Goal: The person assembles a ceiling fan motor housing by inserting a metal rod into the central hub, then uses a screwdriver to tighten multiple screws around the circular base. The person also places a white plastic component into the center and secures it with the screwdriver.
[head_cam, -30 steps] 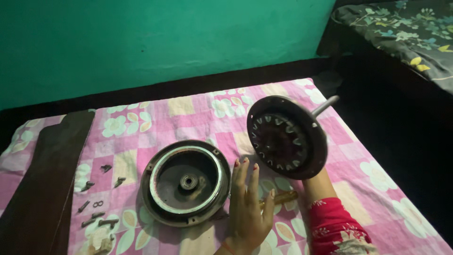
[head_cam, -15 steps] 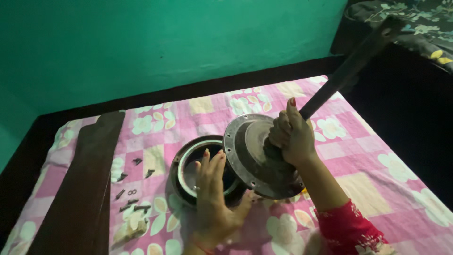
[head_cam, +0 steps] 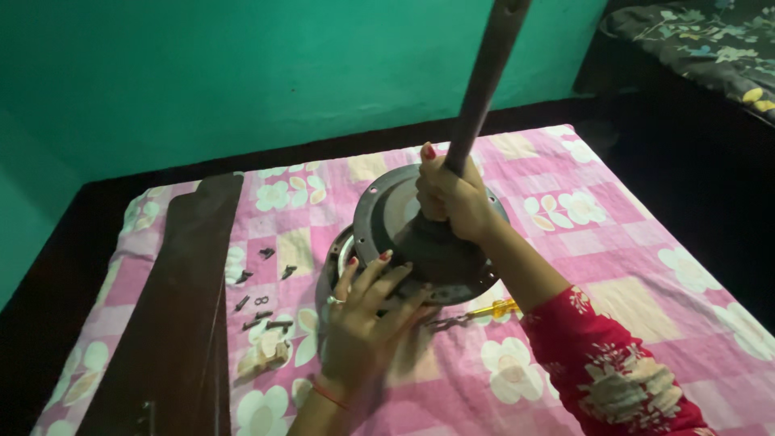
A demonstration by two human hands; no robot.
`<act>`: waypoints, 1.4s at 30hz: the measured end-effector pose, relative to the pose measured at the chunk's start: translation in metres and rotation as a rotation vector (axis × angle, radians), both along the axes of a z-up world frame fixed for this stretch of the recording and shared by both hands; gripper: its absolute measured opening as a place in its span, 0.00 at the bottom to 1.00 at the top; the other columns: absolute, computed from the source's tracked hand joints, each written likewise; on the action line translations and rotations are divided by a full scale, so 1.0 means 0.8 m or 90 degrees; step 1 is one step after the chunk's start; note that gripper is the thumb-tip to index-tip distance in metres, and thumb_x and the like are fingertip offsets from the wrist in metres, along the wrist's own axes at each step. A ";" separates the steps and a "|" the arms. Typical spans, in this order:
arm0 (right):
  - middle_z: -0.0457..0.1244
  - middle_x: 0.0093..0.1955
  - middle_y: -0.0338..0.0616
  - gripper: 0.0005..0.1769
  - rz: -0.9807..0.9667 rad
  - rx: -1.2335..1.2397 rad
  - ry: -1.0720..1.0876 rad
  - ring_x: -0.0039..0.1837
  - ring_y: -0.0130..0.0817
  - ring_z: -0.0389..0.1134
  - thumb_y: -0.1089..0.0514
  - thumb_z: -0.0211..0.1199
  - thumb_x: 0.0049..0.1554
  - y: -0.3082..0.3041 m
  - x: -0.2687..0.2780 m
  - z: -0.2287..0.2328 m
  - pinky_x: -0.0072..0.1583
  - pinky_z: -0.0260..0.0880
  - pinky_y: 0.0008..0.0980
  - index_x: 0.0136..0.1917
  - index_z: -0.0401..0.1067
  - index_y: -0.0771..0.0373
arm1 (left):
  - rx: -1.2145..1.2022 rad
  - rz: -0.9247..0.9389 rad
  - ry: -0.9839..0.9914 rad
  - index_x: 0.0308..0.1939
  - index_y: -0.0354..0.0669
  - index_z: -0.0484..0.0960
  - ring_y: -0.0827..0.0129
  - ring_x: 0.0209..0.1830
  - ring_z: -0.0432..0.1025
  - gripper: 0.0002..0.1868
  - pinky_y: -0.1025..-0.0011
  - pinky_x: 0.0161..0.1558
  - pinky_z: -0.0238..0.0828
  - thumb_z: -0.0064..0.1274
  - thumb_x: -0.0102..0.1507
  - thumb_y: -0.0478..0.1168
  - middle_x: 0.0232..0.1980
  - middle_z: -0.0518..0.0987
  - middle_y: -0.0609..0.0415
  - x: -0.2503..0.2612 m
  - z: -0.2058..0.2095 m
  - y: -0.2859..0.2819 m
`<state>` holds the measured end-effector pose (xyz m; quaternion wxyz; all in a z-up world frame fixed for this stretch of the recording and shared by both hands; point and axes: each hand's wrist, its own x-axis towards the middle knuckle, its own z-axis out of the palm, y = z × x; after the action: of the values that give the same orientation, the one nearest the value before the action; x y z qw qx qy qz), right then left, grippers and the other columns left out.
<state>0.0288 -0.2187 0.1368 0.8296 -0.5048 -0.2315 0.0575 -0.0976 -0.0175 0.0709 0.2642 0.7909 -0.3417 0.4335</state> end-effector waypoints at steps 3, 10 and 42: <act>0.46 0.26 0.30 0.14 0.002 -0.024 -0.034 0.25 0.22 0.46 0.60 0.53 0.64 0.024 0.000 -0.003 0.29 0.43 0.26 0.37 0.56 0.54 | 0.061 -0.019 -0.002 0.50 0.59 0.88 0.58 0.64 0.72 0.16 0.50 0.68 0.65 0.57 0.59 0.42 0.58 0.80 0.53 0.002 -0.003 0.024; 0.46 0.24 0.30 0.23 0.012 -0.078 0.025 0.24 0.21 0.45 0.55 0.52 0.66 0.060 0.017 -0.020 0.28 0.42 0.27 0.30 0.54 0.54 | 0.096 0.006 0.016 0.51 0.57 0.88 0.64 0.63 0.73 0.15 0.52 0.68 0.66 0.58 0.60 0.41 0.56 0.79 0.57 0.001 -0.019 0.050; 0.49 0.26 0.32 0.20 0.096 -0.118 0.027 0.27 0.23 0.47 0.51 0.53 0.66 0.065 0.034 -0.094 0.31 0.46 0.26 0.33 0.57 0.56 | 0.058 -0.104 0.161 0.52 0.52 0.88 0.54 0.63 0.69 0.22 0.43 0.71 0.58 0.66 0.55 0.49 0.59 0.74 0.51 0.007 -0.048 0.057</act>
<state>0.0561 -0.1670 0.0618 0.7776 -0.5591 -0.2445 0.1514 -0.0922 0.0284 0.0327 0.3033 0.8199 -0.3885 0.2912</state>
